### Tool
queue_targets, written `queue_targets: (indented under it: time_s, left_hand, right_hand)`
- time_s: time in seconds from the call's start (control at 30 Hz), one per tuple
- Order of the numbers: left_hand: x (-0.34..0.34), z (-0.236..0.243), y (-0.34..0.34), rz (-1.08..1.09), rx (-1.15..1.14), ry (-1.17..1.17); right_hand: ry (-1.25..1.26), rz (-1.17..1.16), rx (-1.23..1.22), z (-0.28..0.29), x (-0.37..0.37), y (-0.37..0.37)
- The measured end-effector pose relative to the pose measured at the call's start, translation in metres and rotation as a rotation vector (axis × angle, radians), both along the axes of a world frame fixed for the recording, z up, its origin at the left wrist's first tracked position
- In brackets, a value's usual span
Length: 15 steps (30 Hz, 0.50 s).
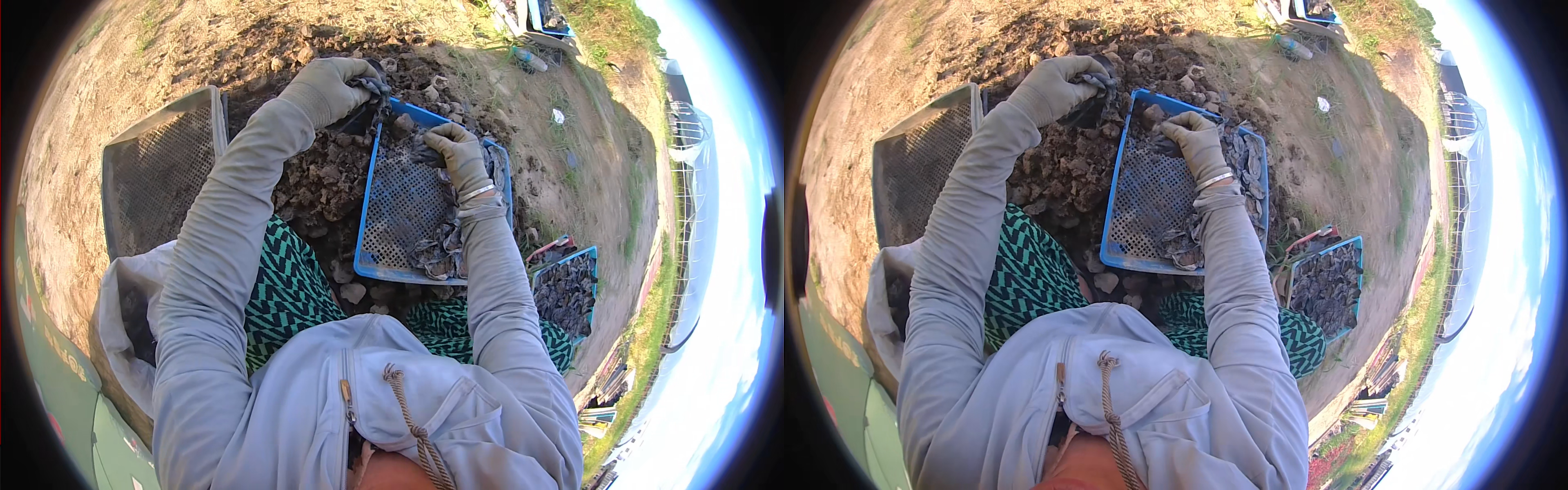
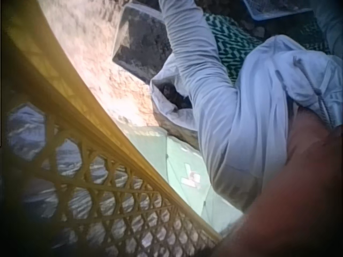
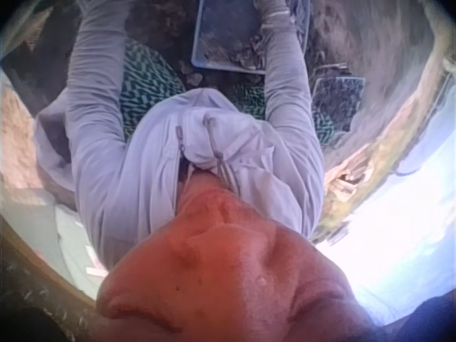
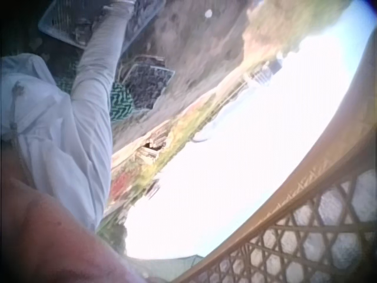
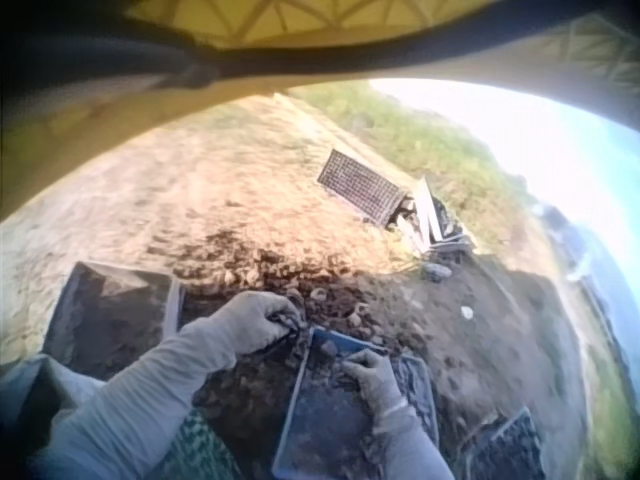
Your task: Sorting and cleaning soil from organic items (likely mushrooms or truffles) and placing them into plastic storage trays.
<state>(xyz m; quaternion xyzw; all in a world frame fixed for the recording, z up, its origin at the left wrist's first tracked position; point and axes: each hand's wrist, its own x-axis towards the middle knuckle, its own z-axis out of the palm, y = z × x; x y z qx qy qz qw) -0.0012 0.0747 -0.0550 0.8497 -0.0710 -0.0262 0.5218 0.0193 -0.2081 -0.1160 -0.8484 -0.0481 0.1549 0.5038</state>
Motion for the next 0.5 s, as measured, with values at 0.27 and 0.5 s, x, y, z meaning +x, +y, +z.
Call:
queue_targets:
  time_s: [0.27, 0.5]
  left_hand:
    - [0.018, -0.015, 0.012, 0.161, -0.128, -0.159]
    - [0.010, 0.018, 0.009, 0.261, 0.069, 0.036]
  right_hand:
    - [-0.036, -0.209, 0.359, 0.026, 0.084, 0.064]
    - [-0.397, -0.248, 0.207, 0.047, 0.133, 0.067]
